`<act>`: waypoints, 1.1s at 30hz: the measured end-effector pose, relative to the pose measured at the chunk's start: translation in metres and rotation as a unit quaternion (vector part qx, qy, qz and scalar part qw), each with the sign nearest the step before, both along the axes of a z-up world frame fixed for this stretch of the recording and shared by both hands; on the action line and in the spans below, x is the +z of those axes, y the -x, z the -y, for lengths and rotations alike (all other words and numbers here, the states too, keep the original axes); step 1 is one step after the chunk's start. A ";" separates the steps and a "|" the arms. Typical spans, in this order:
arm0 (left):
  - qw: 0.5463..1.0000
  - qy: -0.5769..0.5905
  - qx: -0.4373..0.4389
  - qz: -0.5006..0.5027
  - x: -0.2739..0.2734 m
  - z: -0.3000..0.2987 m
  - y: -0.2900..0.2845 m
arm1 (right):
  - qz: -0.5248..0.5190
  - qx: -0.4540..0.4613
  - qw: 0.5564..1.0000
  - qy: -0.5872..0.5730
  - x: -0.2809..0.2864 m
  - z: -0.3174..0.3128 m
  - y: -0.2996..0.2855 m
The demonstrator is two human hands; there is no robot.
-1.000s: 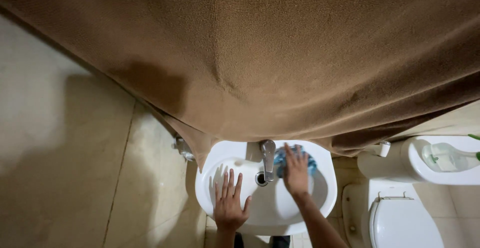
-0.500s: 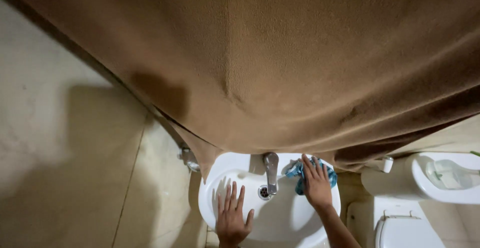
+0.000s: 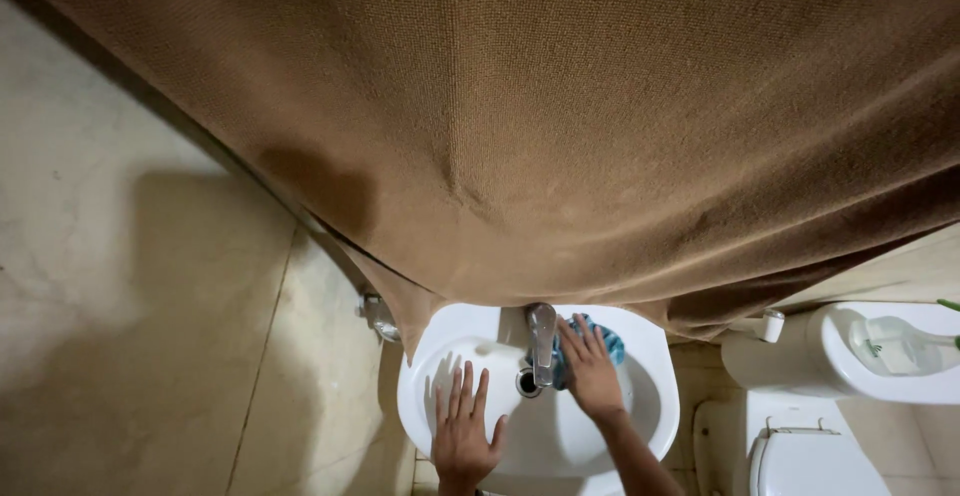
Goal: The person cleans a bathroom using a blue cloth. They wipe the shower wall and faucet, then move to the sink to clean the basin and faucet. Finally, they wipe the floor tiles around the toilet.
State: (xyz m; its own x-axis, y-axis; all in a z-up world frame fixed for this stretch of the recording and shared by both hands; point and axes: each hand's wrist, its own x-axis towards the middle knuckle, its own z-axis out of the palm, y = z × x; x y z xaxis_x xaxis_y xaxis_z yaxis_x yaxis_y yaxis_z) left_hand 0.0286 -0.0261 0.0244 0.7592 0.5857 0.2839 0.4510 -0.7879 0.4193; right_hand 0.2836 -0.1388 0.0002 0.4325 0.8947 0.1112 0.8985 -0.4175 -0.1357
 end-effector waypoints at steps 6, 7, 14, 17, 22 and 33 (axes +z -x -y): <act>0.999 0.032 -0.004 -0.021 -0.006 -0.003 -0.003 | 0.065 -0.085 0.994 -0.016 0.015 0.032 -0.043; 0.999 0.031 -0.004 -0.021 -0.005 -0.003 -0.003 | 0.064 -0.085 0.994 -0.017 0.015 0.033 -0.042; 0.999 0.040 0.010 -0.027 -0.002 -0.001 -0.003 | 0.020 -0.126 0.986 -0.107 -0.004 0.000 -0.004; 0.998 0.054 0.013 -0.042 -0.003 -0.002 -0.003 | -0.032 -0.101 0.989 -0.099 0.013 -0.015 0.018; 0.998 0.055 0.011 -0.037 0.002 -0.002 -0.004 | -0.100 -0.048 0.993 -0.040 0.018 -0.008 0.010; 0.994 0.073 0.003 -0.087 -0.011 -0.003 -0.003 | 0.033 -0.093 0.995 -0.032 0.013 0.027 -0.038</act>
